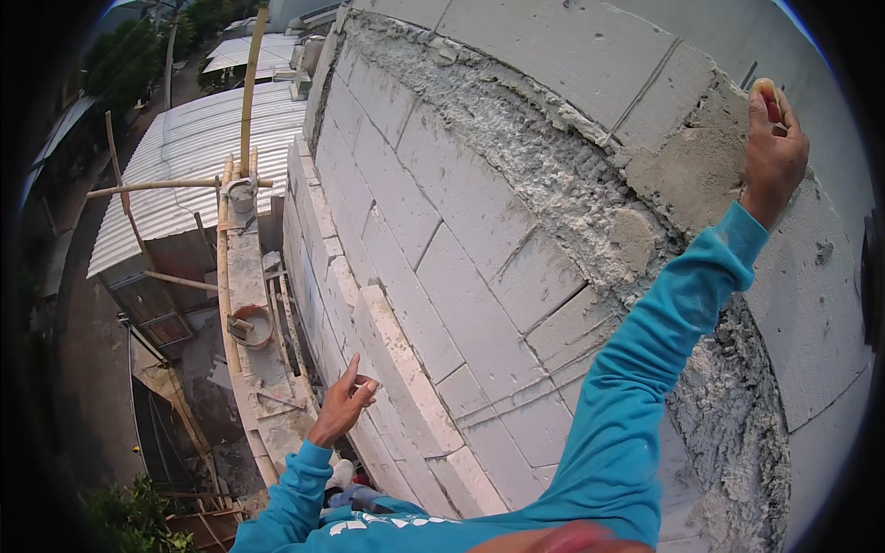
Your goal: The person applies plaster to a wall using a trowel and hawk while standing on bamboo scaffolding. They scoop mortar from a bucket, spread it onto the wall, and smooth the surface.
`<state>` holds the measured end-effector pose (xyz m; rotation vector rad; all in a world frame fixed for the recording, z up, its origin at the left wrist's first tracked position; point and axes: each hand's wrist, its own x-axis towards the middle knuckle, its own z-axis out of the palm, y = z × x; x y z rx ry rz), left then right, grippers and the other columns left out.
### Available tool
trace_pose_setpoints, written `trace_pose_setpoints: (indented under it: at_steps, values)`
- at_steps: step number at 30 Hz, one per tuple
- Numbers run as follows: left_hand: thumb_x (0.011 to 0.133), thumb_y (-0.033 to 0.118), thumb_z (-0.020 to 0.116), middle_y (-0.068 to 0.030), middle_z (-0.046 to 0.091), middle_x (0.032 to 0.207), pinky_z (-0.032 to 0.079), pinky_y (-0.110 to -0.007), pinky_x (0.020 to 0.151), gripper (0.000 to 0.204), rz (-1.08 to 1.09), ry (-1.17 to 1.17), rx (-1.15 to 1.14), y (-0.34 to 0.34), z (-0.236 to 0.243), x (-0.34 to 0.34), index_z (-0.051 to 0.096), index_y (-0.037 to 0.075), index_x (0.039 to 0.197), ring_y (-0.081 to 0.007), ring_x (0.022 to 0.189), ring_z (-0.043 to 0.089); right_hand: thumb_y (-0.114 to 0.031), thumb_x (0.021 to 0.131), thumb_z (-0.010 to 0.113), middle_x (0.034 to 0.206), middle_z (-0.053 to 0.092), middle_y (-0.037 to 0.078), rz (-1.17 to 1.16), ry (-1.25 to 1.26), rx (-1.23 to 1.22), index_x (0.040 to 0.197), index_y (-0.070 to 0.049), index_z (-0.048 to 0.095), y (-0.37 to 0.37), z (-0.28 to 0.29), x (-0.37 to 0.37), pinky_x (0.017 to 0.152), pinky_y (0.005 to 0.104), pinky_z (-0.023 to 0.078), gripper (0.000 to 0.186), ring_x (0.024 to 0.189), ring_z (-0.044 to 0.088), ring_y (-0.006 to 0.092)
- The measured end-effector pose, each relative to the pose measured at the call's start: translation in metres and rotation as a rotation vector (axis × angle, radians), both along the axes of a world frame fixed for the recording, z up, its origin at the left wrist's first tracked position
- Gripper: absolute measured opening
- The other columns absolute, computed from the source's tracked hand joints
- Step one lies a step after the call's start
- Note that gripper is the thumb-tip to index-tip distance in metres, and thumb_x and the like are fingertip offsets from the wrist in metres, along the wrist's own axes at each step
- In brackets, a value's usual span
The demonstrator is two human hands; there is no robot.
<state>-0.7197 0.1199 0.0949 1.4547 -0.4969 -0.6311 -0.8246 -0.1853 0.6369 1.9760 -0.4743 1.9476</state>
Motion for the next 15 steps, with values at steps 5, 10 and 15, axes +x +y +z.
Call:
trace_pose_setpoints:
  at_steps: [5,10,15]
  values:
    - [0.092,0.031,0.061,-0.0122,0.063,0.105,0.054,-0.028,0.071,0.077,0.087,0.093,0.105,0.028,-0.054,0.001,0.02,-0.001,0.15,-0.0165,0.079,0.064,-0.056,0.084,0.061,0.121,0.065,0.004,-0.535,0.136,0.07,0.121,-0.019,0.065,-0.03,0.092,-0.002,0.098,0.0393,0.044,0.052,0.108,0.061,0.0263]
    - [0.09,0.034,0.064,-0.0128,0.061,0.102,0.054,-0.029,0.068,0.081,0.144,0.148,0.115,0.048,-0.096,0.01,0.022,-0.002,0.149,-0.0169,0.075,0.065,-0.051,0.085,0.057,0.113,0.067,0.004,-0.854,0.285,-0.026,0.111,-0.021,0.068,-0.021,0.089,0.008,0.095,0.0421,0.045,0.041,0.109,0.061,0.027]
    - [0.091,0.032,0.063,-0.0124,0.06,0.102,0.054,-0.029,0.067,0.077,0.218,0.17,0.128,0.066,-0.101,0.026,0.025,-0.002,0.148,-0.0163,0.075,0.064,-0.049,0.088,0.055,0.113,0.065,0.006,-0.935,0.328,-0.067,0.108,-0.019,0.068,-0.018,0.086,0.013,0.095,0.0406,0.043,0.038,0.111,0.059,0.0249]
